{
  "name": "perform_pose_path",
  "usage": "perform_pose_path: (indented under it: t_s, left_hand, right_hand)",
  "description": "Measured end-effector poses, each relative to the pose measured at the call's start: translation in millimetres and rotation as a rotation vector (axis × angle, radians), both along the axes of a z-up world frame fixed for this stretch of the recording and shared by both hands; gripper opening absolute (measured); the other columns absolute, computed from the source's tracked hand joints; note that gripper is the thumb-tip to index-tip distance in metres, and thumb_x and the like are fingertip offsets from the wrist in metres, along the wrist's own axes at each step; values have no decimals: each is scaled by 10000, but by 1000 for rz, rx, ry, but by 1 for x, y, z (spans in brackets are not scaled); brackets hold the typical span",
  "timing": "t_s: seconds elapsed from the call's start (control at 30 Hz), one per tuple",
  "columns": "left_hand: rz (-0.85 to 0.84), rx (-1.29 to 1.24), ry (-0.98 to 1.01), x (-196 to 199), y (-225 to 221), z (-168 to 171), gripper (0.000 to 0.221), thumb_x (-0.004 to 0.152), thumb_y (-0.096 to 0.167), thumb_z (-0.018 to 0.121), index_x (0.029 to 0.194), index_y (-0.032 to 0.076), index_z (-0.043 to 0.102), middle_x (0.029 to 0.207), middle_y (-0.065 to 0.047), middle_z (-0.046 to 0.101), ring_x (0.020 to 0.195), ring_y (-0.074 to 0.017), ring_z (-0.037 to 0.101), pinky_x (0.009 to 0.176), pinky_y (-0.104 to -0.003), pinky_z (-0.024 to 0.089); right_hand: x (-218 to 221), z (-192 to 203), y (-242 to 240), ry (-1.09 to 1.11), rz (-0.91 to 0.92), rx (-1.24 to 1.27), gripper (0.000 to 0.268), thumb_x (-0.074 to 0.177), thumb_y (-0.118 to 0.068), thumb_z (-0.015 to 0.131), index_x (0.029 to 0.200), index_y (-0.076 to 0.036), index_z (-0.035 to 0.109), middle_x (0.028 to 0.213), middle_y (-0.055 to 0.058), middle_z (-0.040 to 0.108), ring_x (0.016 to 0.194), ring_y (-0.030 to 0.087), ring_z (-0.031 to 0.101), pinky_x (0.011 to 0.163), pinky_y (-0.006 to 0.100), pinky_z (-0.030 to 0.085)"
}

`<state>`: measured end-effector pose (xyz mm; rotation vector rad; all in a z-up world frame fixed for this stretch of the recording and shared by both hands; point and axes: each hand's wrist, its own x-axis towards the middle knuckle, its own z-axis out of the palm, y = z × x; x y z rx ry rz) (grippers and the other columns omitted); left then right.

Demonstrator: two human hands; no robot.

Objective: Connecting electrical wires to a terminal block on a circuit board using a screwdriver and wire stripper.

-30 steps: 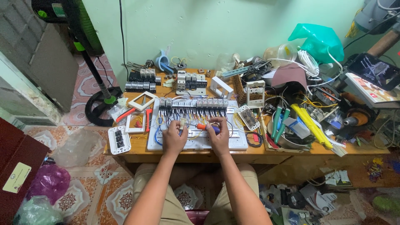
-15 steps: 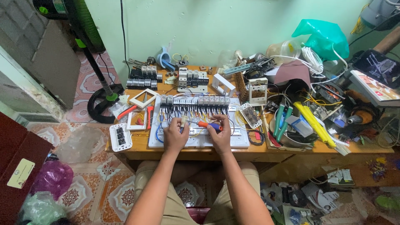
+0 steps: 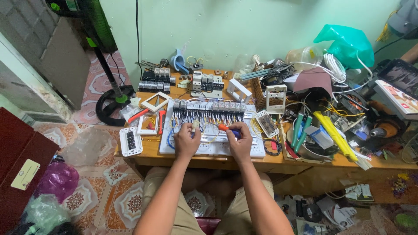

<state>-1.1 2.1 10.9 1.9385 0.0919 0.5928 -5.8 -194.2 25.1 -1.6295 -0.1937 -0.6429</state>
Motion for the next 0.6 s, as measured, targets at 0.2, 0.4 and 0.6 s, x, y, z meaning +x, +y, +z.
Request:
perform_pose_path:
  t_s: [0.2,0.4,0.6]
  left_hand:
    - [-41,-103,-11,2,8,4,167,900,183,690,983,38,698,723,-199,733,566,-290,714,524,-383,547]
    - [-74,-229,5,2,11,4,200,888,150,686,1011,-8,696,748,-194,751,497,-236,702,510,-347,569]
    - [-99,-230,39,-2,11,4,225,899,139,682,1047,-30,695,795,-207,768,498,-233,714,503,-339,569]
  right_hand:
    - [7,13,-8,29,108,-461,153,827,-38,782,937,-123,717,965,73,663,978,313,692,841,423,593]
    - [3,16,-6,13,88,-875,235,809,-39,781,1007,-129,691,1041,95,666,999,361,706,841,486,601]
    - [-36,138,-60,-26,-37,-558,377,802,-151,872,1141,-93,716,984,135,740,948,310,736,840,415,589]
